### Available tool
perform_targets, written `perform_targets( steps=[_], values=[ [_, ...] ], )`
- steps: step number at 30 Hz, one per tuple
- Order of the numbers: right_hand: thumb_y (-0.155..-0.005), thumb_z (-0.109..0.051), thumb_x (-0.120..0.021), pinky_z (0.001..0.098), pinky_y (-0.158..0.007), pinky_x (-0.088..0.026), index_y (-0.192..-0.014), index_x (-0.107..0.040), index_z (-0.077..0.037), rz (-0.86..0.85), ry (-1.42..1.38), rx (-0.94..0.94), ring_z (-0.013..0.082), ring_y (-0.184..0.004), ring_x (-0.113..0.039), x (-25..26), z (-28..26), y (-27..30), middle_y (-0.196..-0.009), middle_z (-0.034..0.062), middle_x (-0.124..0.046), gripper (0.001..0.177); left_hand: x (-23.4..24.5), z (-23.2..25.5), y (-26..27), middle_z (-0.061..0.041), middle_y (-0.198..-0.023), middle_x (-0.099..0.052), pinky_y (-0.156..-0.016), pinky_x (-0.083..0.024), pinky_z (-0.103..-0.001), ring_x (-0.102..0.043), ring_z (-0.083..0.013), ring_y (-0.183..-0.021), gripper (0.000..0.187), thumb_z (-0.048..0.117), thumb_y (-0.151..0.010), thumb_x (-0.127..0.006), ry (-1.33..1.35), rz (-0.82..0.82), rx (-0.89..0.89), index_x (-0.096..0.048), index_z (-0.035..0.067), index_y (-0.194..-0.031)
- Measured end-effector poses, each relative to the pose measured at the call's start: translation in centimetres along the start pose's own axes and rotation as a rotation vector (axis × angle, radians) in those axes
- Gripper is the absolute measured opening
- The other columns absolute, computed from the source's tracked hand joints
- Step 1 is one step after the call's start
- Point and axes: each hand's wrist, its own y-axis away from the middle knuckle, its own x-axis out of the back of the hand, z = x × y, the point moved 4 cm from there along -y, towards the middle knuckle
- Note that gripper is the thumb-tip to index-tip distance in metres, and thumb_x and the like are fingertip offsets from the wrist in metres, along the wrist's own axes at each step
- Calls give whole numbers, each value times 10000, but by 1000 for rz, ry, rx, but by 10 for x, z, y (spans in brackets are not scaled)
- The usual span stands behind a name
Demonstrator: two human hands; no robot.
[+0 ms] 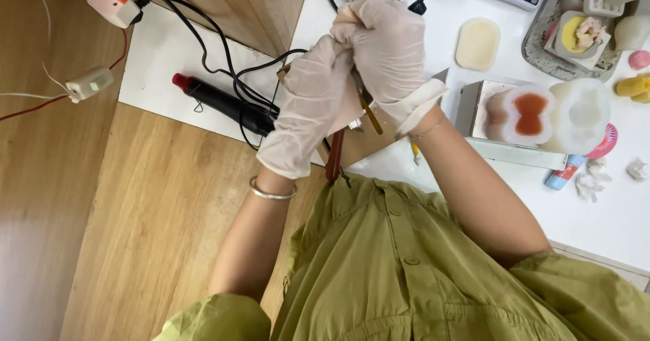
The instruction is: Melting wax chunks in a small metal pot using a heat gun.
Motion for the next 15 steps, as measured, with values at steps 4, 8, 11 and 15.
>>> perform_targets(
  steps=[4, 8, 11, 15],
  values=[
    [-898, -23, -823, 281, -713, -585, -1103, -731, 10, -374, -191, -340, 140, -754, -730, 8, 18, 3, -889, 86, -769, 227, 22, 16, 5, -87, -821, -706, -721, -554, -381, -688, -233, -760, 300, 370, -971, -631, -199, -288, 414, -646, 73, -931],
    [-864, -67, -800, 274, -667, -581, -1166, -693, 22, -599, -195, -425, 114, -742, -721, 14, 6, 6, -905, 95, -774, 332, 21, 8, 2, -97, -847, -691, -732, -528, -409, -650, -235, -770, 399, 446, -933, -680, -345, -350, 418, -646, 48, -938],
    [-993, -162, -710, 315, -608, -541, -1292, -661, -70, -674, -28, -693, 179, -636, -680, 39, 15, 29, -876, 112, -740, 317, 35, 24, 7, -70, -878, -703, -714, -533, -355, -669, -170, -742, 398, 418, -924, -703, -276, -331, 351, -651, 32, -1002],
    [-1006, -259, -655, 268, -555, -536, -1082, -749, -10, -659, -96, -1054, 138, -620, -602, 27, 73, 104, -799, 81, -720, 277, 65, 36, 35, -42, -818, -714, -621, -543, -281, -659, -141, -687, 338, 415, -980, -631, -47, -256, 625, -685, 81, -988]
  ],
)
